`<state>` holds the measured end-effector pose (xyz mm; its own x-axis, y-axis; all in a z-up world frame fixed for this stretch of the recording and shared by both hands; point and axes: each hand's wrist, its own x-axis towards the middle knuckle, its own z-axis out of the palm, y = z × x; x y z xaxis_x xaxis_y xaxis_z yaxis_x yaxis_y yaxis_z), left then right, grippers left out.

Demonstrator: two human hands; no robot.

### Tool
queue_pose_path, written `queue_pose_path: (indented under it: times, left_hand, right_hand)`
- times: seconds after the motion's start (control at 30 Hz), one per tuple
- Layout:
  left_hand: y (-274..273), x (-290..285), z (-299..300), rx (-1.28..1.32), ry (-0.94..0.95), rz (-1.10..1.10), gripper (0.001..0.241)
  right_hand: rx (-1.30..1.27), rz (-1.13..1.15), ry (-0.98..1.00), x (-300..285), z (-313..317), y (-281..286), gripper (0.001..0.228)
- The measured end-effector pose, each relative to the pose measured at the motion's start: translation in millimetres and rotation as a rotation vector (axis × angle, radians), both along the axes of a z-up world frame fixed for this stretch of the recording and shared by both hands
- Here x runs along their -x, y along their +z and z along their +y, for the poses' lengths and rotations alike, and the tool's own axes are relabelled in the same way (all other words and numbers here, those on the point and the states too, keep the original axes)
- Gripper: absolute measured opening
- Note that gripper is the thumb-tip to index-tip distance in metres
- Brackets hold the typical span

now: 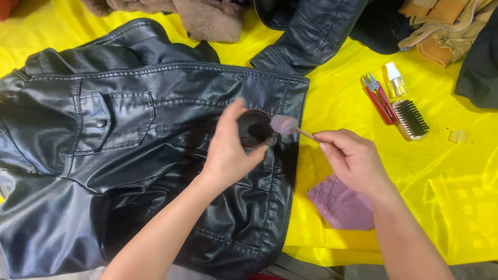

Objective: Applying leather polish to a black jacket using a small applicator brush to restore the finish.

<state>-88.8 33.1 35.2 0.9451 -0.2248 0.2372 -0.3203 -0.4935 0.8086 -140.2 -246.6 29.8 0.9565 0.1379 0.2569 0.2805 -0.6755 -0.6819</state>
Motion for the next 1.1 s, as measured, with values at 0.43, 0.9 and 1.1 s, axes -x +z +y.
queue_pose_path:
  times: [0.43,0.9,1.1]
  left_hand:
    - [-40.8,29.0,14.4,0.076,0.033,0.05,0.096]
    - [-50.2,26.5,13.1,0.011,-0.002,0.013,0.095]
    - [-48.4,26.4,12.7,-0.001,-0.016,0.035,0.094]
  right_hand:
    - [0.368,0.202,0.076,-5.7,-18.0,-9.1,0.019]
    - [0.422,0.651,-0.015,-65.1,-11.1,25.3,0.019]
    - [0.197,0.641,0.07,-67.7,-22.6,15.2,0.025]
